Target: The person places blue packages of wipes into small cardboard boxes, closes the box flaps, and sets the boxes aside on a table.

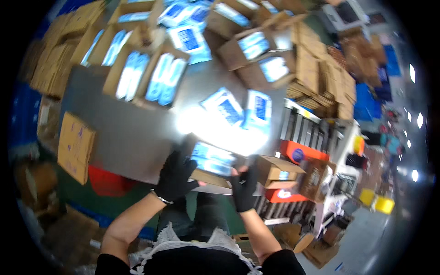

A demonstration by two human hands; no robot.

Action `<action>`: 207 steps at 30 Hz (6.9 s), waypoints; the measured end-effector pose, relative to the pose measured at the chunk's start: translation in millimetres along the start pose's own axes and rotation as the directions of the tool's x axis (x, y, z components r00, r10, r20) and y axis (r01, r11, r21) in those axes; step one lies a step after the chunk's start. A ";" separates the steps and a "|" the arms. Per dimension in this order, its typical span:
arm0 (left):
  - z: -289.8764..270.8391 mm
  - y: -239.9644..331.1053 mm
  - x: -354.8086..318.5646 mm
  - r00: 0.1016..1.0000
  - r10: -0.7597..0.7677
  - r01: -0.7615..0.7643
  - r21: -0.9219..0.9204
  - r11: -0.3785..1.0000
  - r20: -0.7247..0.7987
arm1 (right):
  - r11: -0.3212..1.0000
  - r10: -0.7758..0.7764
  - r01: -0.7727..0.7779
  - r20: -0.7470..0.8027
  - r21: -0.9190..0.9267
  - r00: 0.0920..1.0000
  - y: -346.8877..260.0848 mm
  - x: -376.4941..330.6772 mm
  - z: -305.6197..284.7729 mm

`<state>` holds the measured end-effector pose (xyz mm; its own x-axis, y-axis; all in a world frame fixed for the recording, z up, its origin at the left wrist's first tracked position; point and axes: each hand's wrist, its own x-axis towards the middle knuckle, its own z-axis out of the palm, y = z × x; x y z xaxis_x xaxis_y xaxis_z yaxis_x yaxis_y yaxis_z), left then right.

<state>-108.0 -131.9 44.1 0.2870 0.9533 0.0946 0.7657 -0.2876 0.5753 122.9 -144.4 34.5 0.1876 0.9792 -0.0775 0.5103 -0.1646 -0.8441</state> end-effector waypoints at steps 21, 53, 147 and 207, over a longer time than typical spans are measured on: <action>1.2 32.5 7.7 0.990 0.081 -0.101 0.181 0.978 0.114 | 0.786 -0.044 -0.124 -0.256 -0.606 0.966 106.8 74.9 -91.1; 100.7 -44.5 10.6 0.840 -0.540 0.516 -0.389 0.763 0.055 | 0.510 -0.529 0.800 0.618 -0.316 0.581 -98.1 65.5 -2.7; 7.0 93.8 51.0 0.844 0.490 -0.533 0.236 0.812 0.220 | 0.749 -0.441 0.441 0.124 -0.495 0.889 73.4 41.2 -179.7; -100.9 -225.5 -154.5 0.436 -0.573 0.898 0.295 0.326 -0.694 | 0.517 -0.547 0.179 -0.162 -0.837 0.822 150.1 55.0 -149.2</action>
<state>-383.1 -205.0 -18.3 -0.7130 0.6450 0.2749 0.6775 0.7348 0.0331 335.1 -132.9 -17.3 0.0108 0.8752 0.4836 0.9999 -0.0092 -0.0058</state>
